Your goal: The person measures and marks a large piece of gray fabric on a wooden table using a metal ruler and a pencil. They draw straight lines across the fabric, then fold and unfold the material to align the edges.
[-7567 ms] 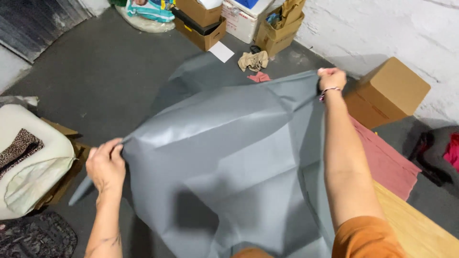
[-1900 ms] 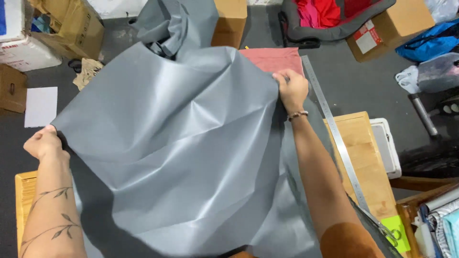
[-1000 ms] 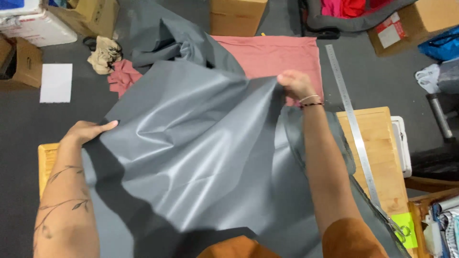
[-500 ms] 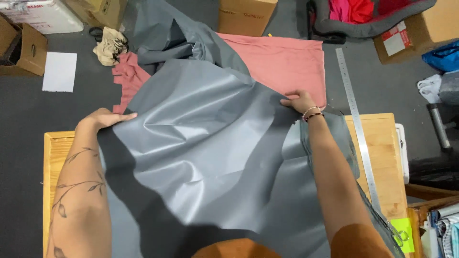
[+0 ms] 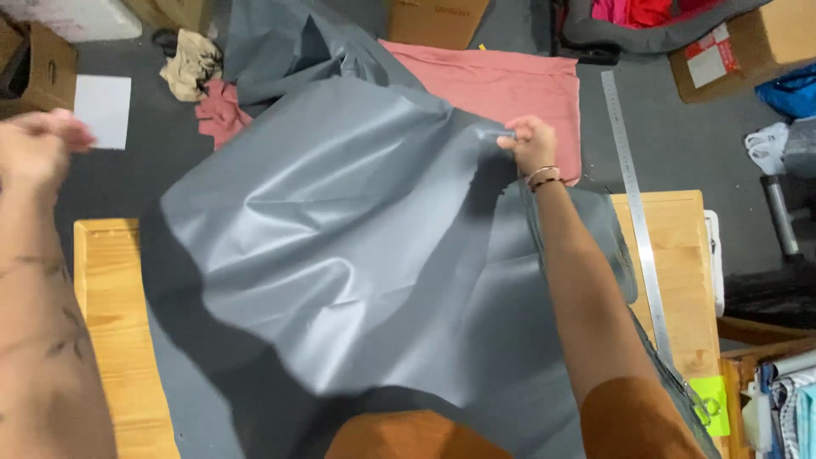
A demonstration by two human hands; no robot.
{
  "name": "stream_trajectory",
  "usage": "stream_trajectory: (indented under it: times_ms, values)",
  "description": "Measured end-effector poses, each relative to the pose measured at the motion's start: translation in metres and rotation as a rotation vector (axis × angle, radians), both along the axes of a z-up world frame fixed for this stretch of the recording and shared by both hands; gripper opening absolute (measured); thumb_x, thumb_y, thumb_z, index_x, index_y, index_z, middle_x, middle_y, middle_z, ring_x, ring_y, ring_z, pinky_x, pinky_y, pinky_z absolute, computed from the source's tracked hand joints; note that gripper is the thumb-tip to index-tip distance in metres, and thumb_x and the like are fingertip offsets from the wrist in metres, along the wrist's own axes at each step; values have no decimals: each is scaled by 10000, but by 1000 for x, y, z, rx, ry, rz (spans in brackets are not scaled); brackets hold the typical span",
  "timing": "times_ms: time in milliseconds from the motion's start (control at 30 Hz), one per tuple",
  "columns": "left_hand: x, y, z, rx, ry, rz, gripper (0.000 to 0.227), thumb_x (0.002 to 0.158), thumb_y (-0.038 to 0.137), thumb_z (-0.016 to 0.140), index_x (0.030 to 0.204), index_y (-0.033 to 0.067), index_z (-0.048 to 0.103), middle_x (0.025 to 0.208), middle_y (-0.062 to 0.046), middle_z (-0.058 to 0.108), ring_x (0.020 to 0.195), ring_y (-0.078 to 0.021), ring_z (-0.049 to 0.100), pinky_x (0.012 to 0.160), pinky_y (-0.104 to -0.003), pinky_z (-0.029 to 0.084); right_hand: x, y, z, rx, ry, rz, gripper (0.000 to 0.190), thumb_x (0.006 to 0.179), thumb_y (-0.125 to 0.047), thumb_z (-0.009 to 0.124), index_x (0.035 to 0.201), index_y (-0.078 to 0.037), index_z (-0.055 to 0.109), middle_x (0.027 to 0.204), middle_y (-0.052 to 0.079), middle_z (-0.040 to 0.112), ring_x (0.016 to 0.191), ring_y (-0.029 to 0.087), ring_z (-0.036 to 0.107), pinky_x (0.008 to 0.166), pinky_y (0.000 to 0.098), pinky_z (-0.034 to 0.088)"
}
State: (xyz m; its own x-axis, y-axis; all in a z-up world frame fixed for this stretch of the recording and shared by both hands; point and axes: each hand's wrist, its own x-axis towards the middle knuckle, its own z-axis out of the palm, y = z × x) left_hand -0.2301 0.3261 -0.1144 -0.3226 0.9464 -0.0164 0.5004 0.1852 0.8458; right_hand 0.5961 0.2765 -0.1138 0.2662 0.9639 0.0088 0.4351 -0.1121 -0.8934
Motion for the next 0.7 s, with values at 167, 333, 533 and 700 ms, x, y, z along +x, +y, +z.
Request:
stream_trajectory:
  times_ms: [167, 333, 533, 700]
  values:
    - [188, -48, 97, -890, 438, -313, 1022, 746, 726, 607, 1505, 59, 457, 1565, -160, 405, 1442, -351, 388, 1179, -492, 303, -22, -3, 3, -125, -23, -66, 195, 817, -53, 764, 963, -163, 692, 779, -28, 664, 715, 71, 631, 665, 235, 529]
    - [195, -60, 17, -708, 569, -114, 520, 769, 379, 876, 1175, 75, 762, 1143, -284, 721, 1125, -465, 651, 936, -570, 491, 1, 14, -23, -102, 327, -41, 477, 832, -26, 826, 1219, -238, 643, 989, 35, 743, 803, 86, 693, 703, 214, 616]
    - [230, -70, 91, -857, 591, -229, 731, 895, 486, 696, 1475, 62, 563, 1564, -280, 433, 1419, -500, 395, 1140, -657, 184, 39, -2, -25, -331, 280, -46, 868, 747, -64, 921, 1453, -98, 416, 1264, 196, 602, 1101, 267, 616, 884, 400, 577]
    - [223, -60, 84, -998, 601, -332, 855, 813, 613, 717, 1480, 102, 562, 1522, -252, 511, 1392, -432, 469, 1137, -557, 336, 9, -26, 49, -777, -338, 3, 818, 656, -606, 910, 1244, -79, 697, 1283, 204, 660, 1256, 383, 582, 1048, 495, 474]
